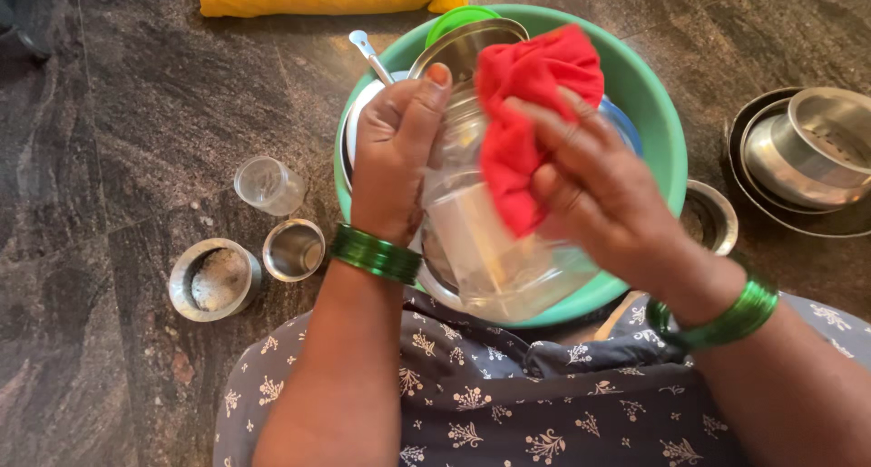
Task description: The person sits on the floor and wipes various kitchen items, including metal cups, a plastic jar, and a plastic lid, using a red cloth. The items are placed in a green basin, and the person handles them one at a time.
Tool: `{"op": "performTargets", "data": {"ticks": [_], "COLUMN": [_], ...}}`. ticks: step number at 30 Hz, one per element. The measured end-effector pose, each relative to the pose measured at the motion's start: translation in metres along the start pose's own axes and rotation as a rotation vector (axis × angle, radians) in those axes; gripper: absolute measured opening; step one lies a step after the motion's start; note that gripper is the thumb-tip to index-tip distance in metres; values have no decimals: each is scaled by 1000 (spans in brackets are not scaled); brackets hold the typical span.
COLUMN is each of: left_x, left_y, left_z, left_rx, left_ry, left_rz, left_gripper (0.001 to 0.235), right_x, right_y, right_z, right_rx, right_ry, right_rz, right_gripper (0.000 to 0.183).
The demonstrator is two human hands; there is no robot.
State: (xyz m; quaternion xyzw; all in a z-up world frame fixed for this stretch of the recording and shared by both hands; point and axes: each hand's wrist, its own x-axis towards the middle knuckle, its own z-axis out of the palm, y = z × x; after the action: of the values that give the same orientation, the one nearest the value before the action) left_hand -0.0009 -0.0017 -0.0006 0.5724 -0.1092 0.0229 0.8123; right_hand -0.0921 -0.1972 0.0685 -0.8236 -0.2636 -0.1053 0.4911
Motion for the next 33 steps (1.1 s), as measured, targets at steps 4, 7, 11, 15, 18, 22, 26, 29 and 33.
{"op": "performTargets", "data": {"ticks": [4, 7, 11, 15, 18, 22, 26, 29, 33], "left_x": [7, 13, 8, -2, -4, -5, -11, -16, -18], "left_y": [3, 11, 3, -1, 7, 13, 0, -13, -22], "left_z": [-5, -19, -17, -1, 10, 24, 41, 42, 39], "left_rx": [-16, 36, 110, -172, -429, -286, -655, 199, 285], "left_ry": [66, 117, 68, -40, -45, 161, 91, 25, 55], "left_rz": [94, 139, 117, 146, 230, -20, -160, 221, 294], "left_gripper": [36, 35, 29, 39, 37, 29, 27, 18, 15], "right_x": [-5, -11, -14, -12, -14, -18, -20, -24, -29], "right_y": [7, 8, 11, 20, 27, 35, 41, 43, 40], "right_z": [2, 11, 15, 5, -3, -9, -16, -12, 0], "right_rx": [-114, -264, -91, 753, 1273, 1101, 888, 751, 346], "right_ry": [-83, -175, -103, 57, 2, 69, 323, 403, 446], "right_rz": [-46, -156, 9, 505, 580, 457, 425, 339, 256], "right_gripper": [46, 43, 47, 62, 72, 73, 60, 54, 54]}}
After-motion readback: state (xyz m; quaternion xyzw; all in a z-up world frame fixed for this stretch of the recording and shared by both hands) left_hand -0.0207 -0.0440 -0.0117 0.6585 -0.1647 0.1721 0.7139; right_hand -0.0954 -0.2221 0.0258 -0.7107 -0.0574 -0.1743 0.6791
